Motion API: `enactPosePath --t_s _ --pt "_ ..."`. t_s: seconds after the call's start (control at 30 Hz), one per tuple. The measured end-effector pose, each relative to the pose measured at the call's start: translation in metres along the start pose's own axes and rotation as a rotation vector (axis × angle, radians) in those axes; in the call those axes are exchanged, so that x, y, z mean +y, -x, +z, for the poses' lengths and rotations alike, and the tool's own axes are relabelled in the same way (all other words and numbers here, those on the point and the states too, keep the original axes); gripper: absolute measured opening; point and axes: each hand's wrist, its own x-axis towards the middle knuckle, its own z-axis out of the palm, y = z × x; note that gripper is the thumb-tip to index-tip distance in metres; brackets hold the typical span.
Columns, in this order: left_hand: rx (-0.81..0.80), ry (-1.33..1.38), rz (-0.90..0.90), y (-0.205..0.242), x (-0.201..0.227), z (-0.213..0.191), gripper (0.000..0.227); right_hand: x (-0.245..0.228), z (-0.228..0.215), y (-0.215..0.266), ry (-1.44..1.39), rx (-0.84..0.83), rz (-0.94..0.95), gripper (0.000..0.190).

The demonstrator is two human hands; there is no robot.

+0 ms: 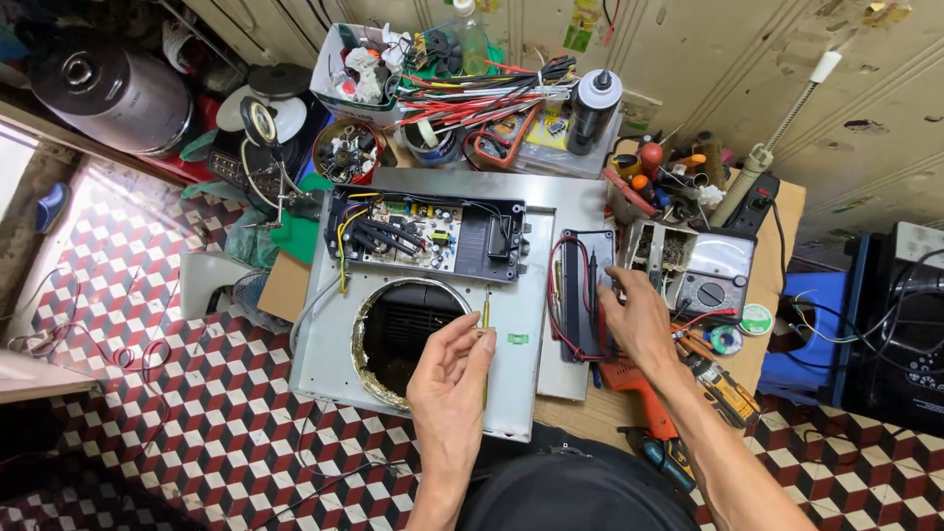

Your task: Repair an induction cooktop by inspecting internal circuitry and replacing components.

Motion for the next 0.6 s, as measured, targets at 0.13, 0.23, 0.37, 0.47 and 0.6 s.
enactPosePath --t_s 0.13,0.23,0.37,0.47,0.6 --pt "0.053 0.132 -0.081 -0.001 -0.006 -0.006 0.035 -0.114 -0.061 0.017 -0.260 -0.019 0.139 0.020" --pt "0.060 0.170 -0.121 -0.003 -0.015 -0.008 0.029 -0.143 -0.066 0.024 -0.244 -0.031 -0.125 0.018" --pt "0.067 0.139 -0.175 -0.003 -0.017 -0.008 0.028 -0.161 -0.064 0.018 -0.131 -0.094 -0.348 0.027" --pt "0.060 0.156 -0.180 -0.001 -0.019 -0.007 0.028 -0.168 -0.067 0.014 -0.034 -0.136 -0.395 0.024" --pt "0.035 0.163 -0.160 0.000 -0.017 -0.006 0.029 -0.173 -0.067 0.007 0.065 -0.183 -0.477 0.016"
